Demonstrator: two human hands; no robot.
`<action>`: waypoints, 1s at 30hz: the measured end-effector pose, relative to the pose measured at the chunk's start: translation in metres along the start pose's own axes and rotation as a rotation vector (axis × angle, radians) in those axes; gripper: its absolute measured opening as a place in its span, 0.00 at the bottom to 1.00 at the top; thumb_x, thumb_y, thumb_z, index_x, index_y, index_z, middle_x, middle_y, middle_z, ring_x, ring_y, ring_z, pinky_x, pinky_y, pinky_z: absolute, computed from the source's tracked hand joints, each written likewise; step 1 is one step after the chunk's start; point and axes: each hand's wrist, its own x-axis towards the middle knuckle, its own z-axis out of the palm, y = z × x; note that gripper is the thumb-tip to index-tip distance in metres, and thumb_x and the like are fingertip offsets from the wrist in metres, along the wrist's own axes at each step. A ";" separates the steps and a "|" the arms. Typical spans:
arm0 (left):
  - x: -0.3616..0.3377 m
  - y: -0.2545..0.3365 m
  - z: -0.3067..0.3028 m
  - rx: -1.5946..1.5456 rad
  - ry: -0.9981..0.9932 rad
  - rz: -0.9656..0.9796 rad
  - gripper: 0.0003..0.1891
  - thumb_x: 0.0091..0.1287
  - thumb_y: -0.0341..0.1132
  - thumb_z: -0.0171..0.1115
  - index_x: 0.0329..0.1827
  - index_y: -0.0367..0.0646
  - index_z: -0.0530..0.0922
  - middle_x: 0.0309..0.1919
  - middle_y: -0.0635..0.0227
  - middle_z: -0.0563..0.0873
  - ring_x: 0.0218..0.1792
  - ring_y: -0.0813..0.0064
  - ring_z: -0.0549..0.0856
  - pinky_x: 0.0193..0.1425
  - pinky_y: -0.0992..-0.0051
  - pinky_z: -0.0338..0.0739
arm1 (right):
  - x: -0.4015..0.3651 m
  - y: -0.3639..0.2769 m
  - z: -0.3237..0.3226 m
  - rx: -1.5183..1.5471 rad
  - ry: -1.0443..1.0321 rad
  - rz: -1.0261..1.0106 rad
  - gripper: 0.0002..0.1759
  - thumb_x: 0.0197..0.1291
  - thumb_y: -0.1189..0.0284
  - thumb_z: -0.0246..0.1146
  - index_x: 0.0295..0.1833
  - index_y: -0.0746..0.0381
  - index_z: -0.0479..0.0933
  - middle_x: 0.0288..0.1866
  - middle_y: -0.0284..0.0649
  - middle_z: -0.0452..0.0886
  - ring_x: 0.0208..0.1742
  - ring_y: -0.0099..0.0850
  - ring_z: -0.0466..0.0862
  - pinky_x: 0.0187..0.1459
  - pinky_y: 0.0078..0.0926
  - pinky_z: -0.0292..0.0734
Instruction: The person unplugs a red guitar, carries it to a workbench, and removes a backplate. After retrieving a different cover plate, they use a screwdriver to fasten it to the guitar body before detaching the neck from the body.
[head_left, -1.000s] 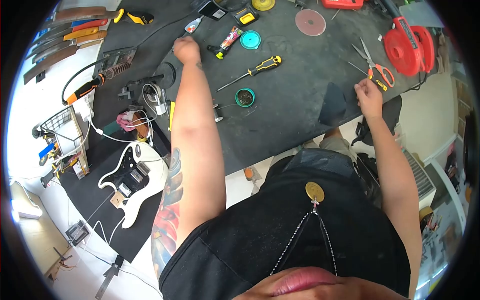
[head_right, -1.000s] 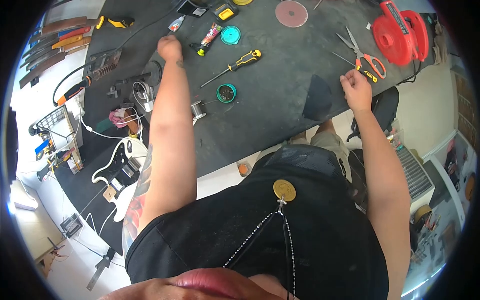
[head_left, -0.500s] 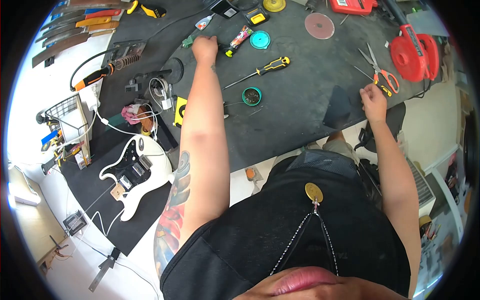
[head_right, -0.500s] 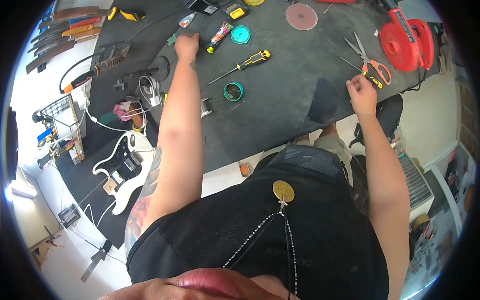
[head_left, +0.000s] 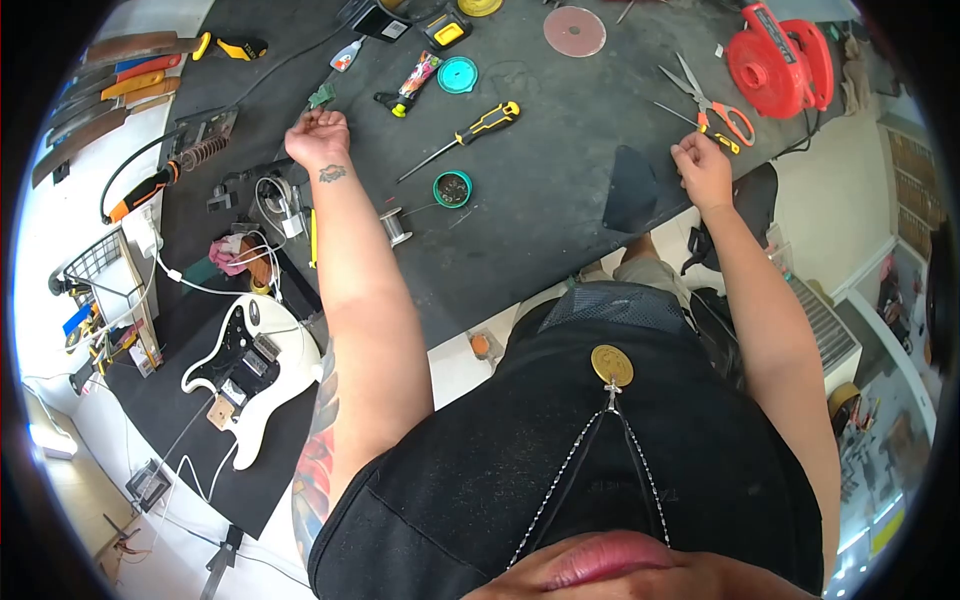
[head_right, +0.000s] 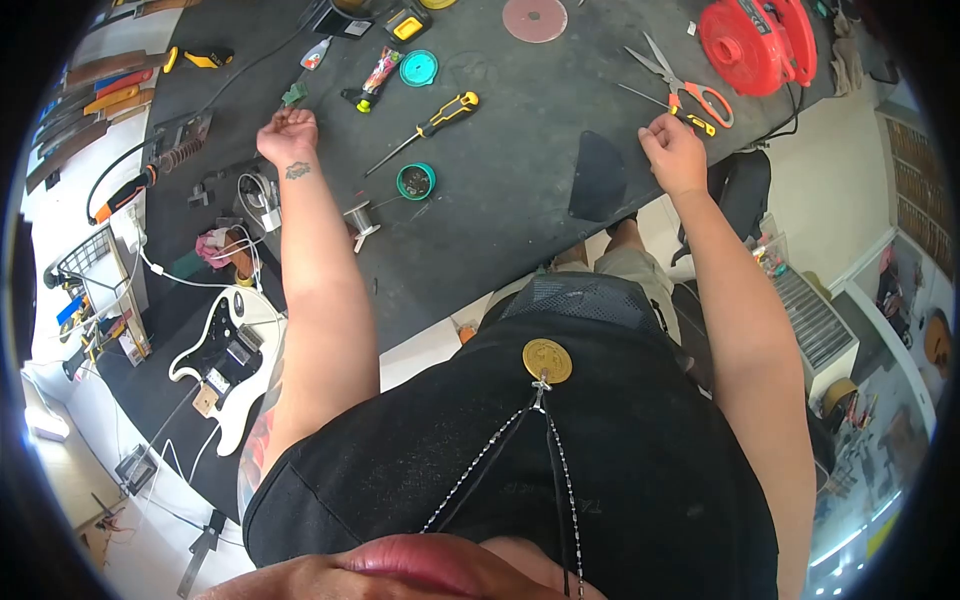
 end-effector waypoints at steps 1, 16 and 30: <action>0.015 0.009 -0.013 0.061 -0.173 -0.044 0.10 0.68 0.38 0.53 0.36 0.39 0.75 0.32 0.59 0.81 0.26 0.68 0.73 0.34 0.66 0.70 | 0.001 -0.001 0.000 -0.003 0.000 0.006 0.11 0.68 0.66 0.69 0.40 0.63 0.78 0.22 0.32 0.78 0.20 0.23 0.78 0.27 0.27 0.73; -0.082 0.023 0.021 2.293 0.271 0.489 0.22 0.64 0.39 0.71 0.57 0.35 0.82 0.49 0.41 0.90 0.55 0.42 0.88 0.60 0.53 0.83 | 0.001 -0.001 0.003 0.136 0.021 0.090 0.07 0.71 0.70 0.66 0.42 0.63 0.78 0.24 0.31 0.79 0.21 0.19 0.76 0.25 0.22 0.72; 0.019 0.039 0.008 1.439 0.410 0.385 0.12 0.69 0.35 0.67 0.44 0.34 0.89 0.34 0.59 0.90 0.32 0.62 0.88 0.41 0.64 0.82 | 0.005 0.006 0.008 0.019 0.093 0.046 0.07 0.68 0.70 0.66 0.40 0.62 0.79 0.21 0.30 0.78 0.20 0.19 0.76 0.24 0.25 0.72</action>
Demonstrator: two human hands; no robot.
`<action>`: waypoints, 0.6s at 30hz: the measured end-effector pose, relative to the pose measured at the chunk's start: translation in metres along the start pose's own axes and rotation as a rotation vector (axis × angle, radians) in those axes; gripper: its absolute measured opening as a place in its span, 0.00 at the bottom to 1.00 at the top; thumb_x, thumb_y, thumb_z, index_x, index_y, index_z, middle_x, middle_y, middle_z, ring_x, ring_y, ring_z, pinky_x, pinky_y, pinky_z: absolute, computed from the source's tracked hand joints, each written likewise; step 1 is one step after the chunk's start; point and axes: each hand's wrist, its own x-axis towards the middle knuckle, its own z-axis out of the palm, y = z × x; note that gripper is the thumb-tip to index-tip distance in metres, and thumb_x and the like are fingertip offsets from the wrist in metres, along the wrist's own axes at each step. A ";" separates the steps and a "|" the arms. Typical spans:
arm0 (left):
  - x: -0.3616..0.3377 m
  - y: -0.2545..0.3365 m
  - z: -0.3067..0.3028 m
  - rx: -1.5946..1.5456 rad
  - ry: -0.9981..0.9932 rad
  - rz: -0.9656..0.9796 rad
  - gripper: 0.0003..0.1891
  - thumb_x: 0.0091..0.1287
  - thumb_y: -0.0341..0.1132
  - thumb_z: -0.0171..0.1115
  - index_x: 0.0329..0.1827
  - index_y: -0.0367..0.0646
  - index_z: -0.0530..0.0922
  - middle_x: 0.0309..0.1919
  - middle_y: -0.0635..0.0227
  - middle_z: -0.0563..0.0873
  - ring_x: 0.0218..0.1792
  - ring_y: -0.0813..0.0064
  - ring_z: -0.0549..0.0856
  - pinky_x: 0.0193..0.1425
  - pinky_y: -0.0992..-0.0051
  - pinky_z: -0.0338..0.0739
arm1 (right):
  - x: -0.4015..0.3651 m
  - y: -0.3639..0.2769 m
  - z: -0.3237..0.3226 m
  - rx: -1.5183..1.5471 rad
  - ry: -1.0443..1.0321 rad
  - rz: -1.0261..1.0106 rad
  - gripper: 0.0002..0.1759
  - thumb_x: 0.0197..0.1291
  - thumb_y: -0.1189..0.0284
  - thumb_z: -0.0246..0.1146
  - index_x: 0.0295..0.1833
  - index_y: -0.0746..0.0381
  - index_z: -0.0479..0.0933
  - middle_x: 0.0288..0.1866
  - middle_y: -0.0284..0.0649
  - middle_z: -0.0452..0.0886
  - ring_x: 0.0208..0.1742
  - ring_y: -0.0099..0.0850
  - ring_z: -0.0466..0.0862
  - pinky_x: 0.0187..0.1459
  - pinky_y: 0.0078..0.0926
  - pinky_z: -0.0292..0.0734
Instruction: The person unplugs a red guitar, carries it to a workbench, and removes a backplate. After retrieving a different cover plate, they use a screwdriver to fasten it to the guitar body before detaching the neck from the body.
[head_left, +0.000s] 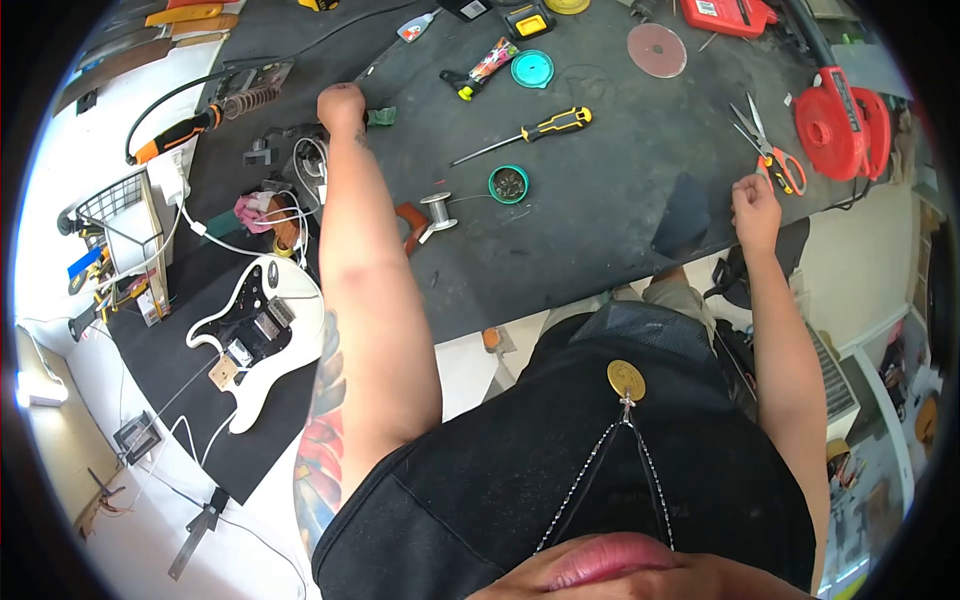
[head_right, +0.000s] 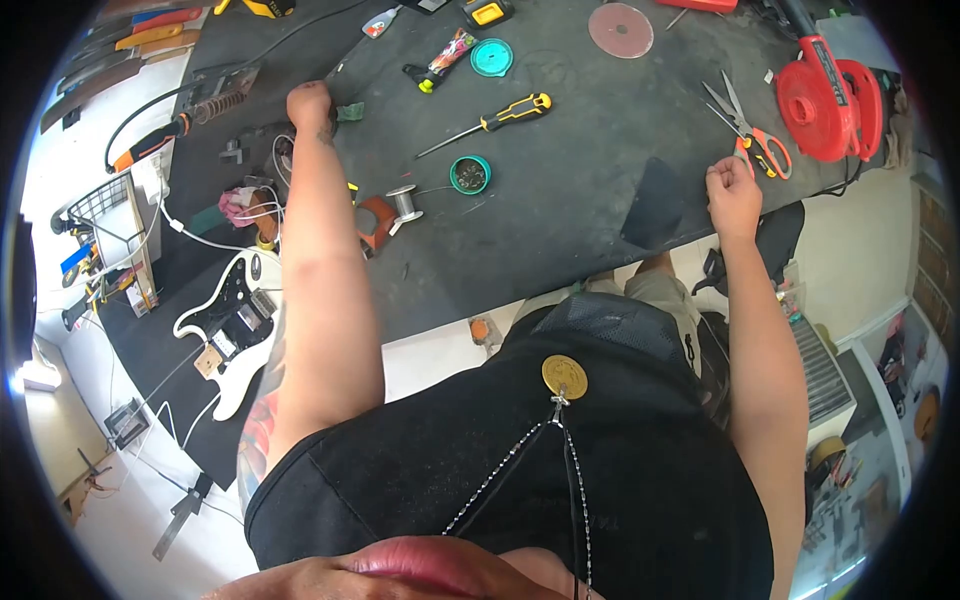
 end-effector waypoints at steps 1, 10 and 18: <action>0.000 0.005 0.005 0.266 0.023 0.067 0.12 0.69 0.37 0.68 0.44 0.37 0.91 0.39 0.55 0.92 0.39 0.57 0.90 0.47 0.62 0.84 | -0.001 -0.001 0.000 0.008 -0.005 0.008 0.07 0.68 0.70 0.66 0.40 0.62 0.79 0.21 0.30 0.78 0.20 0.19 0.76 0.25 0.25 0.72; -0.008 0.013 0.019 0.814 0.051 0.407 0.14 0.70 0.40 0.64 0.42 0.37 0.89 0.45 0.42 0.90 0.51 0.41 0.90 0.55 0.50 0.85 | -0.002 0.004 0.000 -0.107 0.063 -0.093 0.07 0.62 0.71 0.68 0.37 0.62 0.79 0.21 0.37 0.79 0.24 0.28 0.80 0.33 0.30 0.76; -0.083 0.029 0.001 -1.082 -0.227 -0.144 0.08 0.70 0.36 0.51 0.33 0.45 0.73 0.21 0.75 0.66 0.21 0.77 0.63 0.25 0.72 0.60 | -0.018 -0.032 -0.024 -0.332 0.377 -0.275 0.10 0.58 0.75 0.71 0.43 0.61 0.78 0.31 0.41 0.79 0.36 0.39 0.83 0.41 0.40 0.79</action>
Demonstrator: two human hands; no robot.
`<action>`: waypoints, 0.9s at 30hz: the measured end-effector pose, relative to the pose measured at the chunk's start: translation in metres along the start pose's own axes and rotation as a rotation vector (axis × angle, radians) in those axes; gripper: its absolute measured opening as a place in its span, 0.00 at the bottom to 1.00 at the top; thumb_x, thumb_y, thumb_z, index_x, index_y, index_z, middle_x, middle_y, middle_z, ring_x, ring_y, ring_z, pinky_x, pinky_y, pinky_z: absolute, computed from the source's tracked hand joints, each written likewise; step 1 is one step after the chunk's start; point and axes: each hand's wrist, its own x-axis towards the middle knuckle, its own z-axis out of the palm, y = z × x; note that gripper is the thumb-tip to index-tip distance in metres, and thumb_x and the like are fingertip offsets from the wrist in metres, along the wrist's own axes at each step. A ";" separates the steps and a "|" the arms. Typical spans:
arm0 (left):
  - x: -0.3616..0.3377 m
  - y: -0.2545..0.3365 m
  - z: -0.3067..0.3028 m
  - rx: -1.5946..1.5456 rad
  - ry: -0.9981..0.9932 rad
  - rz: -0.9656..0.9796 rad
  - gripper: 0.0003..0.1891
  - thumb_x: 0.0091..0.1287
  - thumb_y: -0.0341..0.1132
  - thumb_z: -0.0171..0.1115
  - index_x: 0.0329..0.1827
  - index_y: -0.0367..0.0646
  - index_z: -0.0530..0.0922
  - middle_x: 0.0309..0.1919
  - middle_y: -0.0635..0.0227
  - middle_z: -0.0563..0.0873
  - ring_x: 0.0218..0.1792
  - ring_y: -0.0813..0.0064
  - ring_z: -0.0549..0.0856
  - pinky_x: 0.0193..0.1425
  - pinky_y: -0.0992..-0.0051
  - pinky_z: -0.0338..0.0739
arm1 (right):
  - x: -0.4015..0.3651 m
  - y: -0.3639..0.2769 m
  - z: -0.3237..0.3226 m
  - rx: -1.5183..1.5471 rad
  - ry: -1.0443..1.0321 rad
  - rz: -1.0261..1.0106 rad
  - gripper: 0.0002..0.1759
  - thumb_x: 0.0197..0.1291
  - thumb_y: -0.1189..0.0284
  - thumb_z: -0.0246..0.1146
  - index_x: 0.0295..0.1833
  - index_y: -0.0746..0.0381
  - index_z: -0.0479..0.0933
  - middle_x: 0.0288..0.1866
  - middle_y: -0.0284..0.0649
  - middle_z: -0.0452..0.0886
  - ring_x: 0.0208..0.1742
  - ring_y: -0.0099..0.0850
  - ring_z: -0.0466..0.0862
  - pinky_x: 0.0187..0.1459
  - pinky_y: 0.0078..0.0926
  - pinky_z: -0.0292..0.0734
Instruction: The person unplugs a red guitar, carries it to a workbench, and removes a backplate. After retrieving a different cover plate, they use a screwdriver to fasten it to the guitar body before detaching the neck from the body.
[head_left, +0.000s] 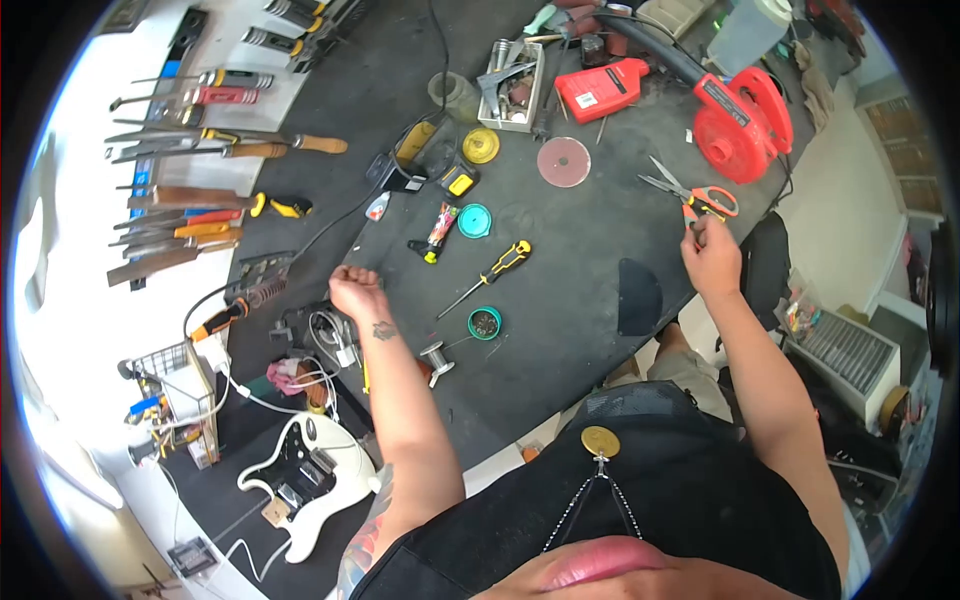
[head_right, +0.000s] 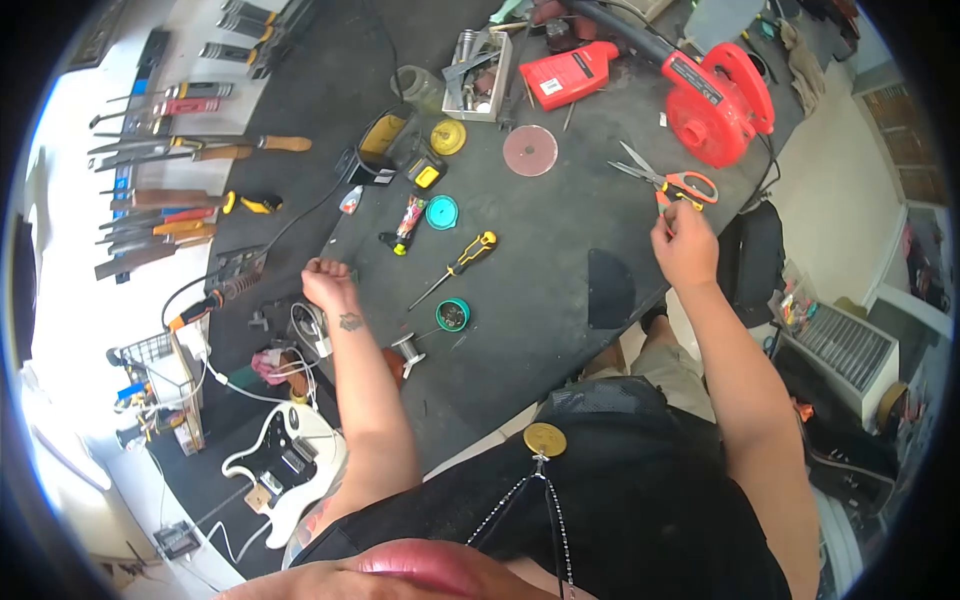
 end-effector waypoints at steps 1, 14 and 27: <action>-0.027 0.000 0.013 -0.141 0.023 -0.031 0.07 0.69 0.35 0.50 0.33 0.45 0.72 0.21 0.75 0.65 0.21 0.77 0.62 0.25 0.71 0.58 | 0.007 0.005 -0.004 -0.134 0.150 -0.215 0.19 0.56 0.76 0.73 0.52 0.59 0.78 0.44 0.43 0.78 0.51 0.45 0.80 0.53 0.43 0.77; -0.182 -0.013 0.115 0.093 -0.358 -0.446 0.11 0.77 0.40 0.56 0.34 0.52 0.70 0.24 0.76 0.69 0.23 0.81 0.65 0.28 0.75 0.60 | 0.037 0.046 -0.017 -0.069 -0.039 -0.349 0.18 0.57 0.80 0.70 0.54 0.62 0.79 0.57 0.45 0.79 0.56 0.48 0.81 0.57 0.46 0.78; -0.357 -0.045 0.052 0.392 -0.421 -0.653 0.12 0.78 0.36 0.59 0.33 0.49 0.70 0.24 0.77 0.70 0.21 0.84 0.63 0.25 0.78 0.57 | 0.201 -0.288 -0.165 0.917 0.323 -0.762 0.20 0.67 0.72 0.73 0.61 0.62 0.77 0.49 0.45 0.90 0.52 0.36 0.90 0.54 0.32 0.83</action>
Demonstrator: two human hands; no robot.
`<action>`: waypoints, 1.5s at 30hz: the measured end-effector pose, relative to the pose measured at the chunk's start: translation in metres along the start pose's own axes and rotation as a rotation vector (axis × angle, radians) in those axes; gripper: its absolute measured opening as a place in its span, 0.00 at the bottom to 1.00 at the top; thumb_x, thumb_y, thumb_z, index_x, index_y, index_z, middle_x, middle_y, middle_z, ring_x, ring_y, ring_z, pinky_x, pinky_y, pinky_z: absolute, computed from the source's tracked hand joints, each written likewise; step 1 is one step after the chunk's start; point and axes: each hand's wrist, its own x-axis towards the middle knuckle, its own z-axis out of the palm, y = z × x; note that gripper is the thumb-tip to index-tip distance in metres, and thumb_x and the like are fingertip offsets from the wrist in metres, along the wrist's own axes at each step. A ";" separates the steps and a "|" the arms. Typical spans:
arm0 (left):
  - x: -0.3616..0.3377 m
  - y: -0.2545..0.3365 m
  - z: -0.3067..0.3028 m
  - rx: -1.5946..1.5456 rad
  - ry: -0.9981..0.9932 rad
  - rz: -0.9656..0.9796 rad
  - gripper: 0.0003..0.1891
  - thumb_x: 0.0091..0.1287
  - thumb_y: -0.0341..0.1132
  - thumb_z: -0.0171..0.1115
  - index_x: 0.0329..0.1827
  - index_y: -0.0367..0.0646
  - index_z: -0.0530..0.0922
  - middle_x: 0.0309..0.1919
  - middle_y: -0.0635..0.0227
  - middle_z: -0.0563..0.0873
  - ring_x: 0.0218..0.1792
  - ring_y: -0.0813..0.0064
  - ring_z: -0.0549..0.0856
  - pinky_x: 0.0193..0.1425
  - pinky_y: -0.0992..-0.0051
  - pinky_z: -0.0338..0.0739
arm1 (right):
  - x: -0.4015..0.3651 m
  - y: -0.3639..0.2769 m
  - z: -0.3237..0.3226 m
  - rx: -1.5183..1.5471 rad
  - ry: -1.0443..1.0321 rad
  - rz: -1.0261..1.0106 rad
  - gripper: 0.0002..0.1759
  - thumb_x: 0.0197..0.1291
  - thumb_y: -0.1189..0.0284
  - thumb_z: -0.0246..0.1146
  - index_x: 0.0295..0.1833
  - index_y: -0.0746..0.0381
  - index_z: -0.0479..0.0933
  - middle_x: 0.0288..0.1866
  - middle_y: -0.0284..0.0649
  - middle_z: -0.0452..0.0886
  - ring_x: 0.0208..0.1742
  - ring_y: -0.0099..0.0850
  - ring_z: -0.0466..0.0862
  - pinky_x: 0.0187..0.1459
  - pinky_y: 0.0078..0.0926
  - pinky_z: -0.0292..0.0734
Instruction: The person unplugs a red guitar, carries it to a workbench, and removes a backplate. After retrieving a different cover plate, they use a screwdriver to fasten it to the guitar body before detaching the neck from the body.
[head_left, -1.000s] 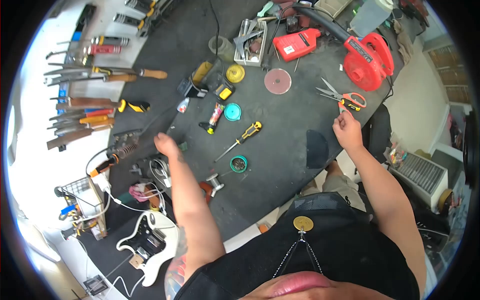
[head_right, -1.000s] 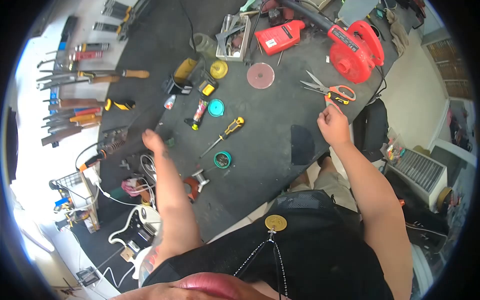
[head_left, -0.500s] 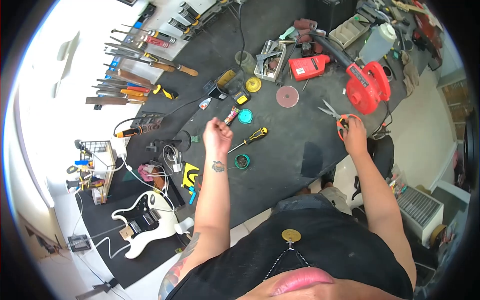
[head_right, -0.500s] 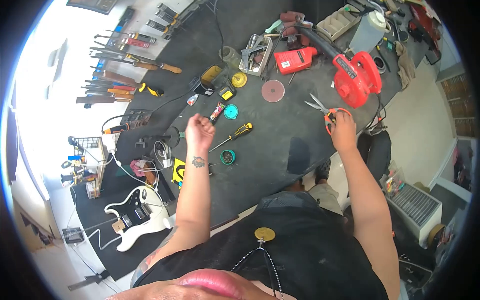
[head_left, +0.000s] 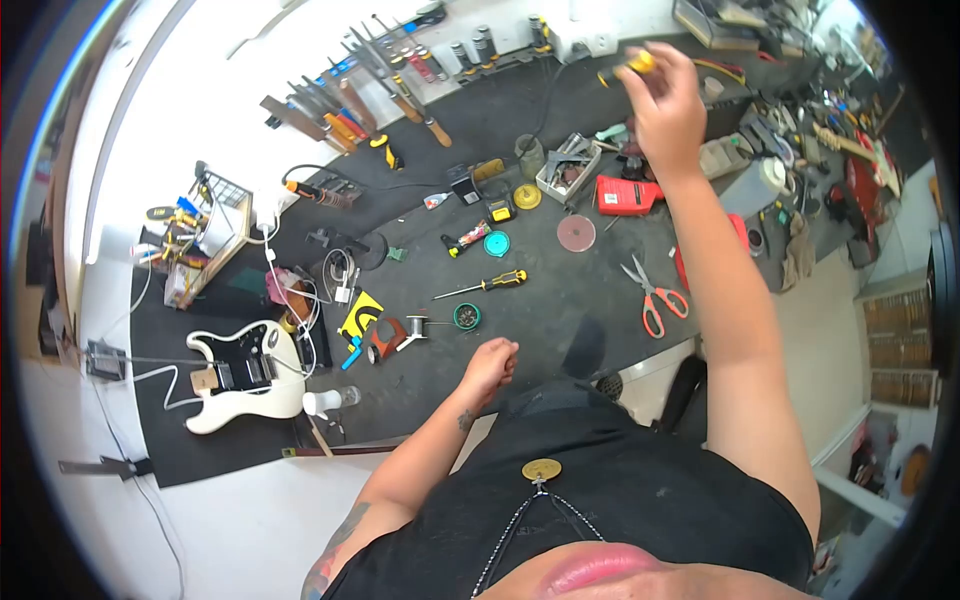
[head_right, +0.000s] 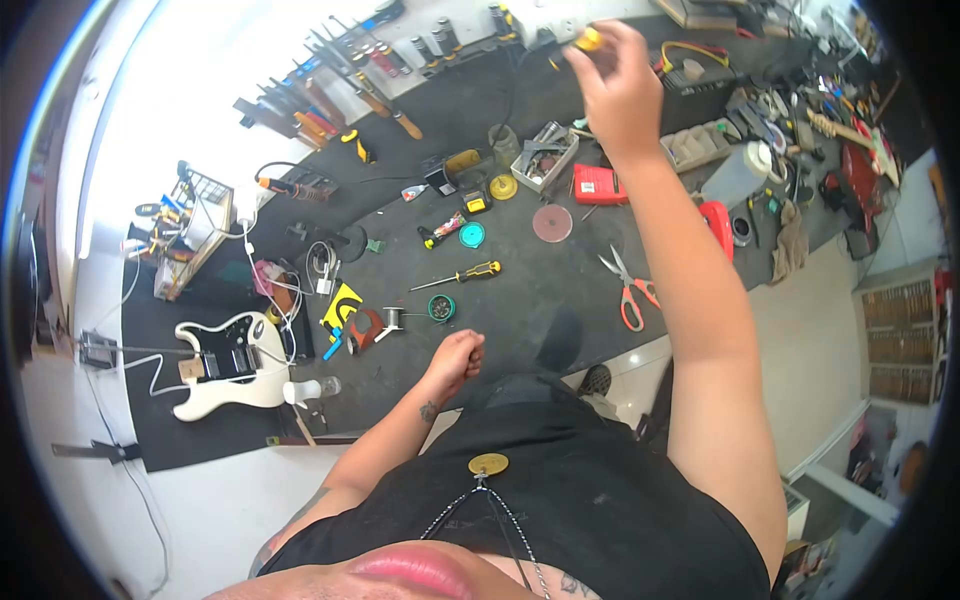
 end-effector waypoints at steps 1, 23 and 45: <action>-0.005 -0.006 -0.001 -0.021 -0.002 0.017 0.12 0.78 0.36 0.59 0.33 0.49 0.70 0.24 0.77 0.70 0.21 0.84 0.63 0.25 0.78 0.57 | 0.021 -0.004 0.019 -0.095 -0.028 -0.107 0.20 0.65 0.70 0.74 0.59 0.62 0.79 0.48 0.46 0.90 0.50 0.39 0.91 0.53 0.34 0.84; -0.056 -0.053 -0.065 -0.294 0.231 0.135 0.10 0.76 0.35 0.60 0.35 0.48 0.72 0.24 0.78 0.71 0.20 0.85 0.64 0.24 0.79 0.58 | 0.100 0.034 0.157 -0.416 -0.267 -0.379 0.18 0.64 0.64 0.73 0.52 0.64 0.80 0.44 0.53 0.88 0.48 0.53 0.87 0.50 0.47 0.81; -0.050 -0.058 -0.101 -0.237 0.281 0.119 0.11 0.77 0.34 0.60 0.33 0.49 0.71 0.23 0.80 0.70 0.21 0.87 0.65 0.23 0.80 0.58 | 0.117 0.053 0.153 -0.516 -0.158 -0.073 0.24 0.64 0.58 0.72 0.53 0.66 0.80 0.46 0.60 0.88 0.52 0.59 0.87 0.55 0.50 0.81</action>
